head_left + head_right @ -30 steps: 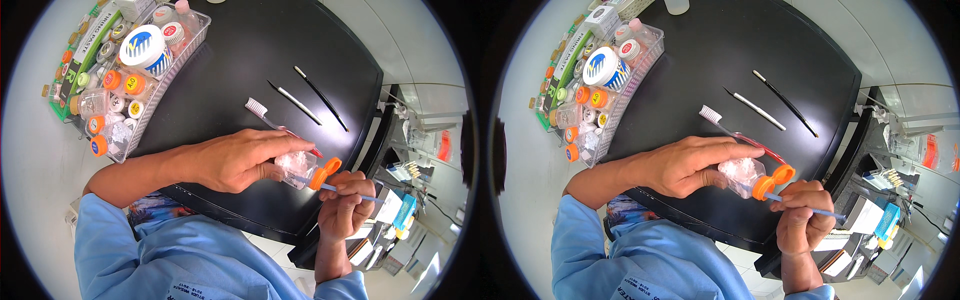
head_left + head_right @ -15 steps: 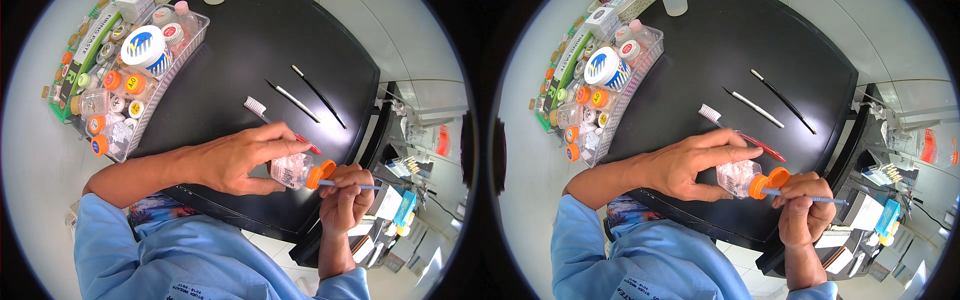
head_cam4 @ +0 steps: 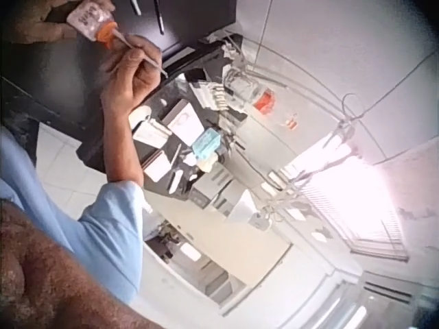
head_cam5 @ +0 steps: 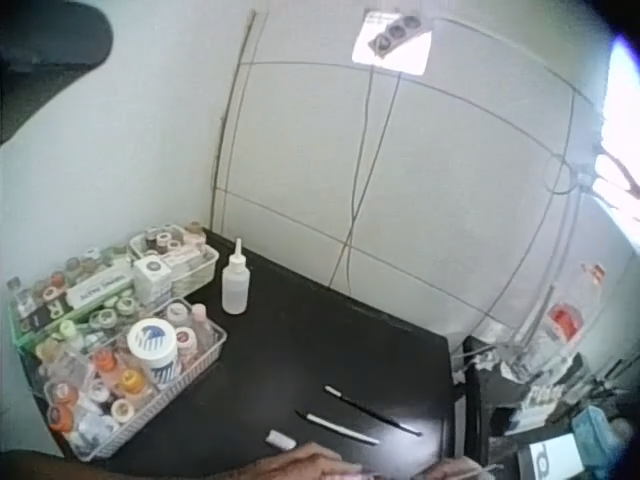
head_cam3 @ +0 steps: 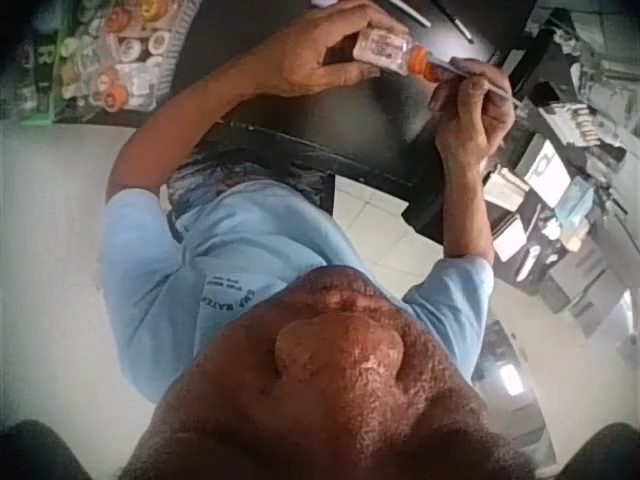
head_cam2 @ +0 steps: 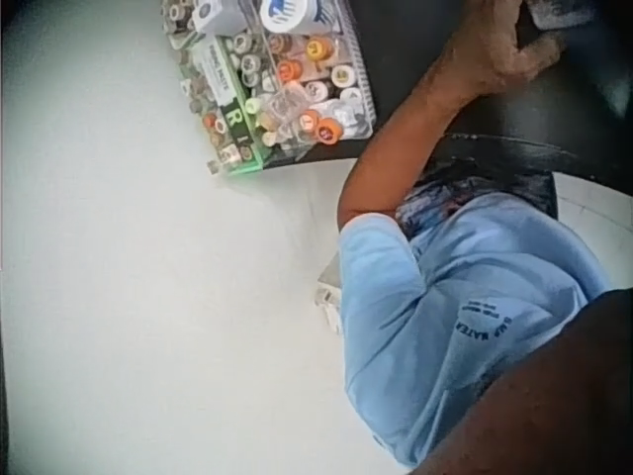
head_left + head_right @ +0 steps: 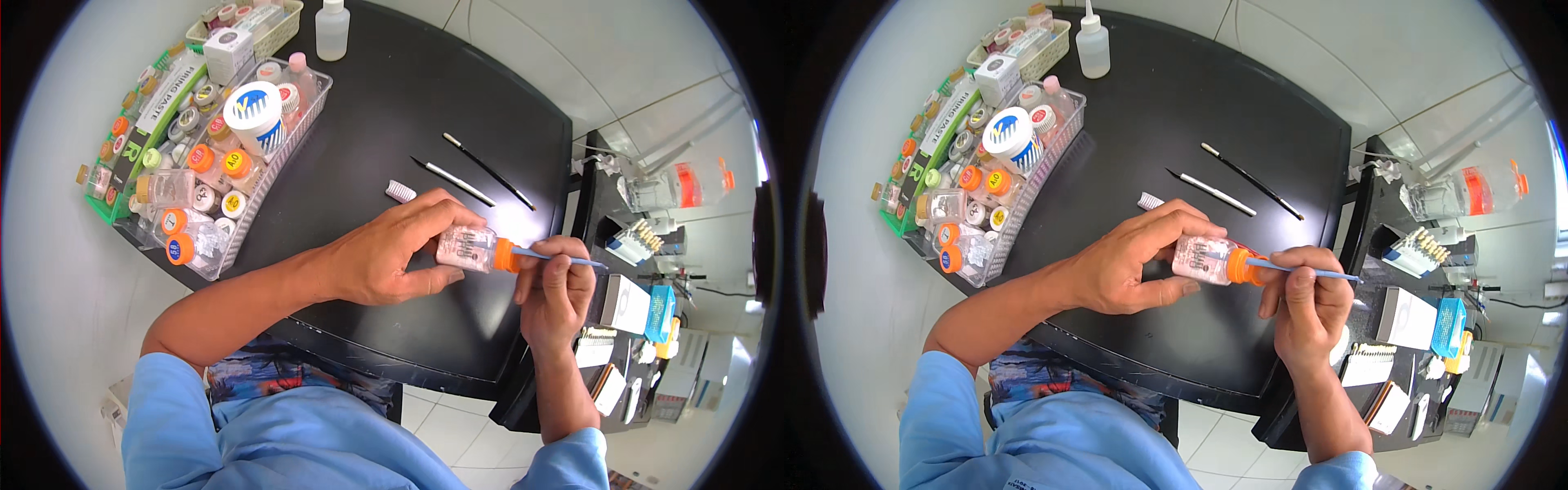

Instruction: The recorder is applying dental porcelain or stain to a prosthetic crown using a fine brush and taking material from small containers.

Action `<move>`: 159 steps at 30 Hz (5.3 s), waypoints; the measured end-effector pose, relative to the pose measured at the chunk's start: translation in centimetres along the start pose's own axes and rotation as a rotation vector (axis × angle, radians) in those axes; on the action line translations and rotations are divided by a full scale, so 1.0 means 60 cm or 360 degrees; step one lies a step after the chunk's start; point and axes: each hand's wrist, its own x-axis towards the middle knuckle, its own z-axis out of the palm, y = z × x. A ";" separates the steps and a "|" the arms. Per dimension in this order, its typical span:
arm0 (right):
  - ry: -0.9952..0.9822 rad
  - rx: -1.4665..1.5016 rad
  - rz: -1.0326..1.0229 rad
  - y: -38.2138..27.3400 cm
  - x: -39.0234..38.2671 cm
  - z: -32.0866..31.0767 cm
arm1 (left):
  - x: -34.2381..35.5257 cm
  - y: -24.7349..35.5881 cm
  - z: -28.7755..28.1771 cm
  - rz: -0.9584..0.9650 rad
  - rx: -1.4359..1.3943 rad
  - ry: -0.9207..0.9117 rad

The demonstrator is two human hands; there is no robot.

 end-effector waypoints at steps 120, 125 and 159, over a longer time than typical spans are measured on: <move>-0.0651 -0.0105 -0.0036 -0.016 -0.032 0.041 | -0.163 0.028 0.072 -0.0075 -0.0029 0.0482; -0.0697 -0.0162 -0.0051 -0.016 -0.034 0.040 | -0.163 0.030 0.070 -0.0101 -0.0029 0.0492; -0.0617 -0.0108 0.0024 -0.018 -0.031 0.043 | -0.160 0.021 0.077 -0.0056 -0.0136 0.0558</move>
